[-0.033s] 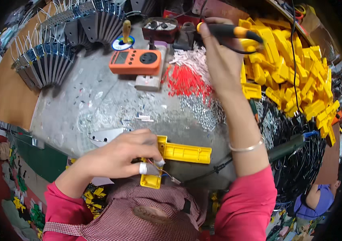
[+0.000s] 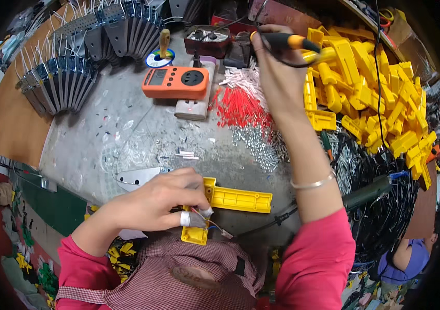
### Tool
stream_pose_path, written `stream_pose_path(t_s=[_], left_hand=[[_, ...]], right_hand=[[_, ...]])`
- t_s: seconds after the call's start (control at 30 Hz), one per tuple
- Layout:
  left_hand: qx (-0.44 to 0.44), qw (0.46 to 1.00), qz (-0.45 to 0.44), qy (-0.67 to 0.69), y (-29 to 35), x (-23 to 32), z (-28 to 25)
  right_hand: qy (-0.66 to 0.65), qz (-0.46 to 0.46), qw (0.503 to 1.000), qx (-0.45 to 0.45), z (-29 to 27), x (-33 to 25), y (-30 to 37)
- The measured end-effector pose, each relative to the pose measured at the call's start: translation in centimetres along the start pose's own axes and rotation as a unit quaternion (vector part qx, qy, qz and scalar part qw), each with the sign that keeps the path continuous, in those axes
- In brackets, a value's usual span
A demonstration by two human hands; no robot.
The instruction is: The person assembles heating tools by connecting wires, soldering the electrical joints with a soldering iron, fitting metal components into plastic casing handles, and fastening the housing together using an electric screwdriver.
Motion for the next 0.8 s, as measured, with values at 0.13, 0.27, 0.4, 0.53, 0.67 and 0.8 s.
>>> stream_pose_path(t_s=[0.13,0.27,0.4,0.53,0.67,0.8], left_hand=[[0.020,1.000,0.011,0.002,-0.8,-0.1,-0.4],[0.034,0.999,0.017,0.014,-0.7,-0.5,-1.2],[0.007,0.998,-0.014,0.055,-0.9,-1.3,-0.9],[-0.042,0.996,-0.044,0.059,-1.0,-1.4,-0.1],[-0.016,0.996,-0.051,0.066,-0.6,-0.9,-0.3],[0.006,0.997,-0.038,0.067,-0.5,-1.0,-0.4]], right_hand=[[-0.023,-0.035,0.997,-0.062,2.7,3.3,-1.2],[-0.027,0.016,0.996,-0.086,1.7,3.4,-0.9],[-0.077,0.064,0.995,-0.031,-0.8,3.0,-0.7],[0.000,-0.016,0.996,-0.083,0.2,4.7,-1.2],[0.091,-0.107,0.988,-0.071,1.5,4.2,-1.1],[0.243,-0.057,0.968,-0.040,0.5,3.8,-0.9]])
Point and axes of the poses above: each hand's wrist, its own y-axis away from the middle knuckle, its own z-axis out of the palm, x = y × z, the point moved 9 cm from there along -y, towards the middle knuckle, and after that the axes turned 1 degree about x, right-handed, at the moved point
